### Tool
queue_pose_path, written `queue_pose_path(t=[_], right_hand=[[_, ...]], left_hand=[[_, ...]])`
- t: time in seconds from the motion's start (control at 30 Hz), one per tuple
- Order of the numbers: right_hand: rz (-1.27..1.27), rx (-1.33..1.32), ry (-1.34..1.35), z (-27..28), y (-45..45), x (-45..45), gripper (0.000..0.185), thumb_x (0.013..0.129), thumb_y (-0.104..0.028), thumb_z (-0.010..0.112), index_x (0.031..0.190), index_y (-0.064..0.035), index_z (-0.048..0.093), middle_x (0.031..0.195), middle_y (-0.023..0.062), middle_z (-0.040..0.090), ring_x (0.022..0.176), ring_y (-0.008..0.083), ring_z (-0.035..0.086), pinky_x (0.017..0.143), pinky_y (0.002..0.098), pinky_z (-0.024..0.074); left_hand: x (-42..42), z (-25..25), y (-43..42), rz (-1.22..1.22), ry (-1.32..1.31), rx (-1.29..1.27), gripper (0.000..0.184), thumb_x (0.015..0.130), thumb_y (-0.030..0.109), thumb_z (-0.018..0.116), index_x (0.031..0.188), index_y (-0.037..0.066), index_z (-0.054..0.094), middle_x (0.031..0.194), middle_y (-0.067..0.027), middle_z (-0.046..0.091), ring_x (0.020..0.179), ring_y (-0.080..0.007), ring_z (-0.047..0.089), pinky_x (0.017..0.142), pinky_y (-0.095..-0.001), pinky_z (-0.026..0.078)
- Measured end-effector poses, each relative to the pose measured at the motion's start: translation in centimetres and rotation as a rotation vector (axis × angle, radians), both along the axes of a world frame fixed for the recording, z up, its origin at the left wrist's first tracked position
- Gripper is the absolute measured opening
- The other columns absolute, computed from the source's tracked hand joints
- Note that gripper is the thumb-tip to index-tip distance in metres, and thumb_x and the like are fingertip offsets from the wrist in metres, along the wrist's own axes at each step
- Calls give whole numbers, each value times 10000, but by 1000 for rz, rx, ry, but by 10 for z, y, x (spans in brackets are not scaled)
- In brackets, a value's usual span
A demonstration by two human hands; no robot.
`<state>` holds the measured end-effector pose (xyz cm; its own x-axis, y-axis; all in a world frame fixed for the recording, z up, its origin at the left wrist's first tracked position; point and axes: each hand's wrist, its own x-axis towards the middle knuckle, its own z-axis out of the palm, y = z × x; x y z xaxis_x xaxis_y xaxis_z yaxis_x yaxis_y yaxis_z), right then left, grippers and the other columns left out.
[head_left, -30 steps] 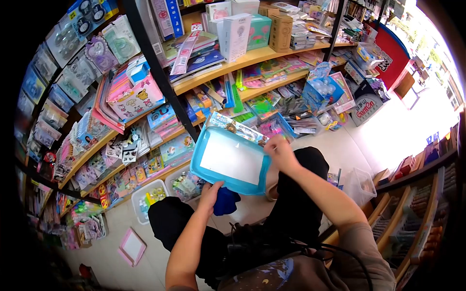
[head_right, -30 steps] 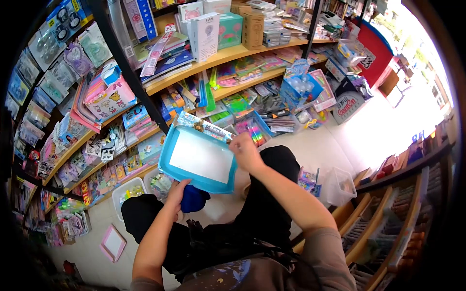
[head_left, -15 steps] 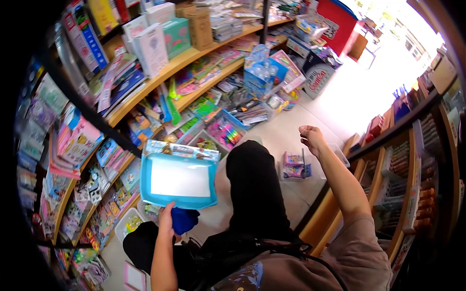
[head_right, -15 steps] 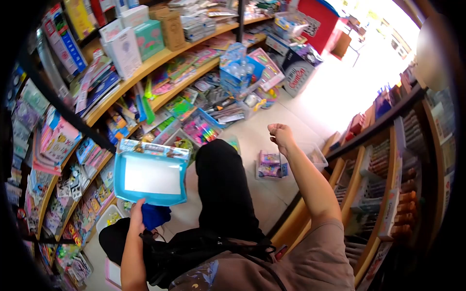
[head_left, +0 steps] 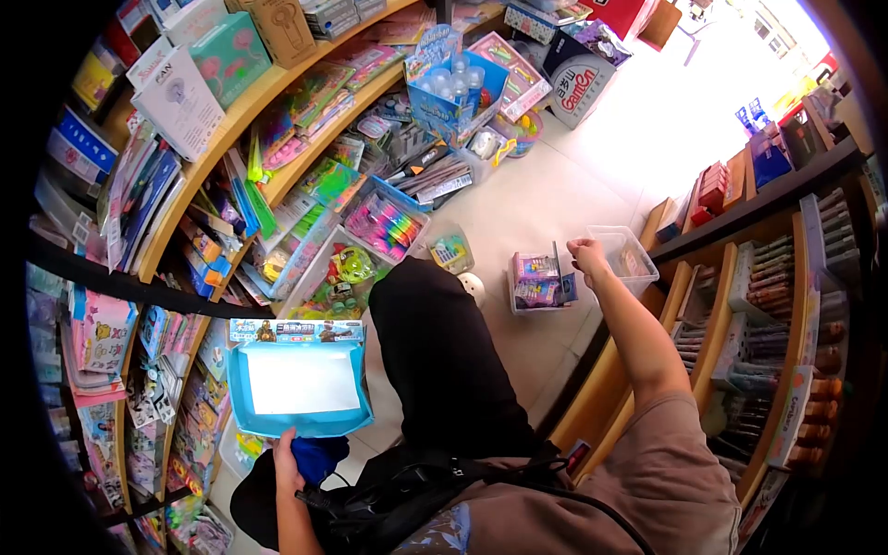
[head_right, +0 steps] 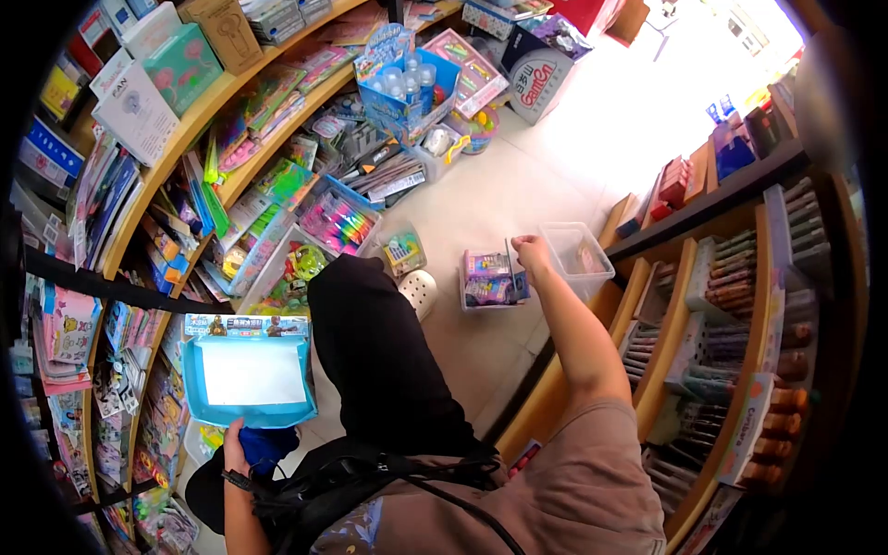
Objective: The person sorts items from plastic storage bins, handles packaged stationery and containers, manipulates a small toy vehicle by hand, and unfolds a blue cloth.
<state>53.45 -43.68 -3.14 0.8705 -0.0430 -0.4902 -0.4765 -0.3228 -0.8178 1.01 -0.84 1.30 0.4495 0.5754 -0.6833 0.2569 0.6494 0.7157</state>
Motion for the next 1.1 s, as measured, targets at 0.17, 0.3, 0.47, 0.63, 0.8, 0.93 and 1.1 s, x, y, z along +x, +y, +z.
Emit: queue_pose_path(t=[0.17, 0.3, 0.47, 0.63, 0.8, 0.93, 1.1], right_hand=[[-80, -162, -102, -47, -33, 10, 117, 758, -129, 643, 771, -21, 599, 659, 32, 559, 572, 141, 497, 524, 290, 403], [-7, -331, -153, -59, -46, 4, 131, 734, -125, 647, 713, -1, 609, 641, 64, 583, 595, 158, 536, 560, 307, 432], [106, -500, -190, -81, -56, -3, 140, 724, -134, 649, 722, 4, 624, 650, 133, 608, 611, 223, 585, 593, 336, 458], [256, -625, -165, -104, -63, -1, 128, 743, -115, 650, 749, 12, 633, 667, 126, 617, 612, 199, 574, 590, 338, 454], [271, -672, -160, -117, -62, -5, 132, 737, -110, 652, 757, 20, 643, 674, 152, 623, 625, 223, 594, 605, 343, 464], [309, -722, -132, -124, -62, -5, 157, 698, -149, 671, 748, 0, 659, 720, 208, 626, 692, 318, 624, 664, 386, 480], [302, -729, -106, -147, -68, 0, 155, 691, -157, 666, 732, -7, 668, 705, 205, 626, 694, 328, 625, 663, 391, 484]], left_hand=[[-7, -11, 5, 13, 58, 4, 441, 791, 206, 566, 1147, -40, 479, 1091, -121, 549, 980, -227, 541, 854, -331, 430], [1, -3, 2, -1, 85, -12, 435, 796, 213, 562, 1115, -73, 484, 1041, -132, 571, 930, -230, 569, 828, -331, 448], [1, -9, 5, 8, 114, -63, 430, 796, 215, 560, 1105, -75, 487, 1029, -140, 577, 912, -241, 579, 815, -340, 459], [18, 4, -3, -21, 124, -62, 423, 796, 218, 560, 1096, -71, 489, 1025, -142, 576, 907, -245, 583, 813, -346, 463], [28, 11, -8, 2, 219, 15, 405, 794, 217, 564, 1082, -59, 498, 1017, -132, 574, 912, -236, 575, 808, -341, 460], [24, 3, -6, 2, 190, -2, 398, 790, 213, 564, 1080, -52, 501, 1013, -119, 573, 907, -225, 570, 807, -333, 454], [32, 7, -9, -20, 212, 12, 368, 792, 202, 554, 1064, -43, 517, 1001, -110, 577, 900, -212, 569, 804, -326, 451]])
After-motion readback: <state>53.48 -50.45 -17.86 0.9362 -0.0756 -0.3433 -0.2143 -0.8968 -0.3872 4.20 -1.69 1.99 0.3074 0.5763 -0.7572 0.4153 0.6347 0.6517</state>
